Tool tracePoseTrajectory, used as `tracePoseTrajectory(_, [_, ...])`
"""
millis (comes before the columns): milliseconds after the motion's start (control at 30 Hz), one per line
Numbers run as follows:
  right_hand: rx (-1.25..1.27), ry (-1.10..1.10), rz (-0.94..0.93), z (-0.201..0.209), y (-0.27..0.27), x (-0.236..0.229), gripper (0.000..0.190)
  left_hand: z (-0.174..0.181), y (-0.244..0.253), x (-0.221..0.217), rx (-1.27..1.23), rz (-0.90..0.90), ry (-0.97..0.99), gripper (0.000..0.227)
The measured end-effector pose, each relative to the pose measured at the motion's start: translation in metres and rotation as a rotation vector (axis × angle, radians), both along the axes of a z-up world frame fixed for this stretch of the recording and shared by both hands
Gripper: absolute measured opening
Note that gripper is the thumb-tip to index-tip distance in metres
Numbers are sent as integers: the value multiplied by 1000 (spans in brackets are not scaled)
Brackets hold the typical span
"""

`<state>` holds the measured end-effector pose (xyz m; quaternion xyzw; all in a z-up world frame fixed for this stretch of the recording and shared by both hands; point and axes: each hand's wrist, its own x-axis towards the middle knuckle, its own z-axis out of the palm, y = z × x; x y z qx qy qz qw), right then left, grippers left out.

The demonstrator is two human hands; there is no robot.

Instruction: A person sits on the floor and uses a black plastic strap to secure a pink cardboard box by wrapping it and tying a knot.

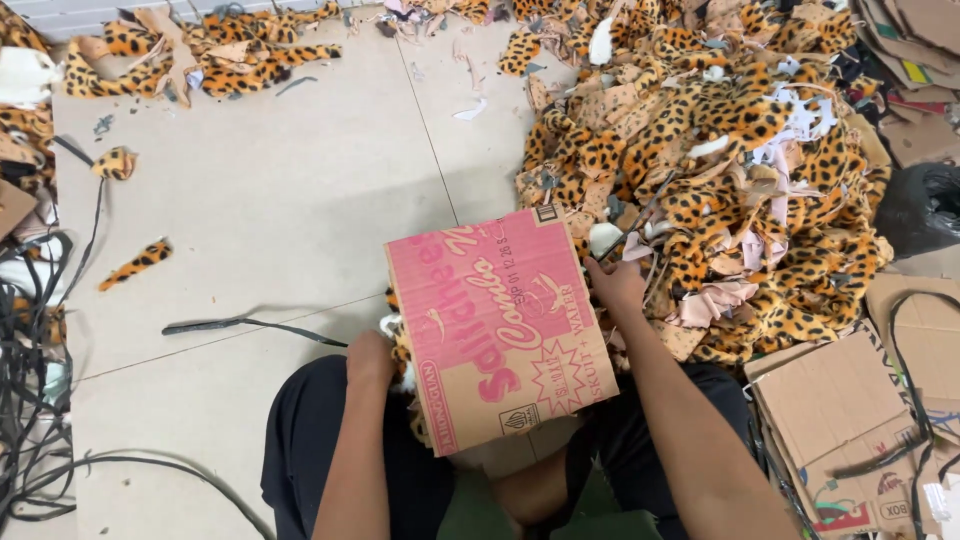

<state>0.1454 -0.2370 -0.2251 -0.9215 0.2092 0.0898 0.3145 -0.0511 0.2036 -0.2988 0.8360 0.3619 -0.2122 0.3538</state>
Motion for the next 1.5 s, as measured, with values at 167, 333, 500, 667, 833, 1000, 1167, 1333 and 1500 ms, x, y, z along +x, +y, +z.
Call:
tracePoseTrajectory(167, [-145,63,74,8,-3,8,40,-38,10,31,-86,122,44,26])
tracePoseTrajectory(333, [-23,-29,-38,32,17,-8,46,21,-16,17,-116,408,-63,31])
tracePoseTrajectory(500, [513,-139,-190,137,67,-72,26,-9,-15,11,-81,525,-150,39])
tracePoseTrajectory(667, [664,-85,-36,128,60,-109,32,34,-12,-1,-116,210,-47,31])
tracePoseTrajectory(833, [460,-57,219,116,38,-118,41,106,-5,-11,-33,3,-22,26])
tracePoseTrajectory(1000, [738,-194,11,172,58,-128,37,224,6,-48,-8,-119,-2,30])
tracePoseTrajectory(1167, [701,-335,158,177,47,-146,41,270,4,-91,-306,251,-198,22])
tracePoseTrajectory(1333, [656,-496,294,180,47,-155,37,266,-21,-107,-234,9,-754,25])
tracePoseTrajectory(1500, [250,-750,991,202,57,-142,50,305,-55,-70,294,-642,-1037,37])
